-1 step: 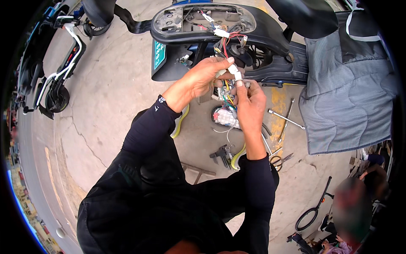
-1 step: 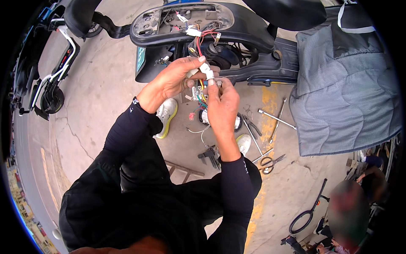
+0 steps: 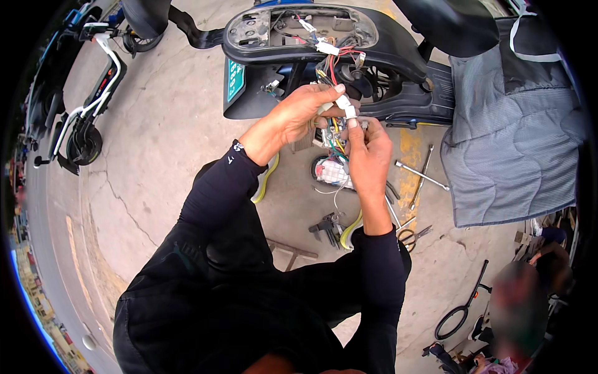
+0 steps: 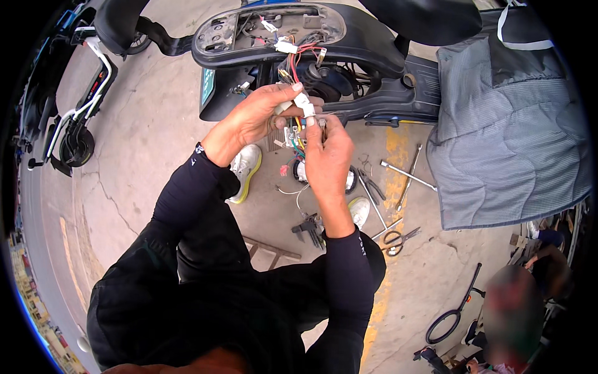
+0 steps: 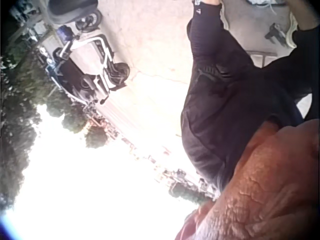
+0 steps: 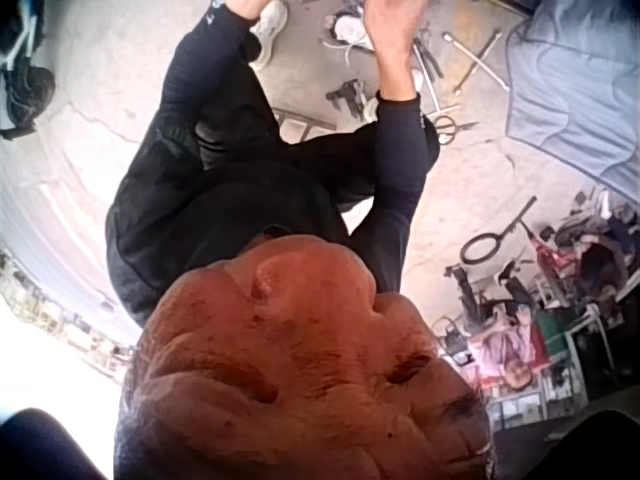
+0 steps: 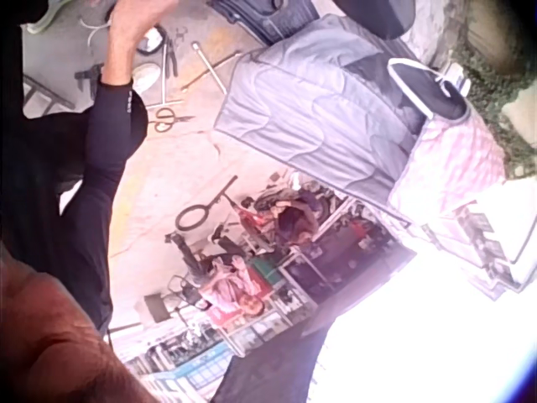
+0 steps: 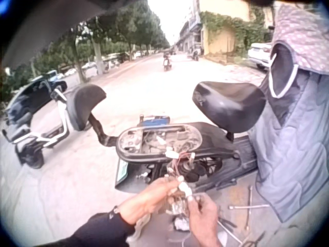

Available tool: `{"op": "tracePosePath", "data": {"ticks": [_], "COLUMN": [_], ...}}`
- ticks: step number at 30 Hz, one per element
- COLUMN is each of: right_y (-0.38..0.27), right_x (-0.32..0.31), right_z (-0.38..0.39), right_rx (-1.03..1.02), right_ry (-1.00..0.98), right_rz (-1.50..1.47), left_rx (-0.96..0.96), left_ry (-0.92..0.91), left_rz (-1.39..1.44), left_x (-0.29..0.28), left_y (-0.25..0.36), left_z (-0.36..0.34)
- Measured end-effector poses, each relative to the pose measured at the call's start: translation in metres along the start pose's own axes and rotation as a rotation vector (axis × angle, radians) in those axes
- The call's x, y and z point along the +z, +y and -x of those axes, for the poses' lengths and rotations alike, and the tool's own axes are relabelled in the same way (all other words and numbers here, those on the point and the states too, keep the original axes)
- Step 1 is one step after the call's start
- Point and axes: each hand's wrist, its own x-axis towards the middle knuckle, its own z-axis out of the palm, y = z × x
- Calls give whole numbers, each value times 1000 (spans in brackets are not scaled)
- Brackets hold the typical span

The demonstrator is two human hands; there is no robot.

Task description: The person repairs the electrical wiring of an electric scooter. They strip wire insulation with shears, connect wires to connectors, and secure the connections with electrical tape. The scooter seat is lifted to access the wiring compartment.

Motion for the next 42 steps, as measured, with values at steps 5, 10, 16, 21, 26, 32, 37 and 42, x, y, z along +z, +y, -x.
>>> {"op": "tracePosePath", "data": {"ticks": [5, 10, 16, 21, 26, 32, 37, 42], "right_y": [1, -4, -11, -12, -13, -9, -8, 2], "right_x": [5, 3, -4, -7, -9, -10, -8, -6], "right_z": [2, 1, -2, -6, -5, -7, -7, -7], "right_rx": [-70, -137, -45, -87, -120, -100, -83, -36], "right_ry": [99, 40, -25, -31, -45, -39, -43, -15], "right_rz": [70, 245, 213, 288, 305, 319, 265, 182], "left_rx": [24, 32, 51, 71, 61, 73, 42, 37], "left_ry": [2, 24, -16, -10, -15, -7, 6, 35], "left_rz": [23, 30, -39, -52, -62, -72, -90, -19], "left_x": [0, 4, 0, -1, 2, 2, 0, 6], "left_y": [-2, -2, -3, -6, -5, -7, -7, -8], "left_z": [1, 2, 2, 0, 2, 0, 0, 3]}}
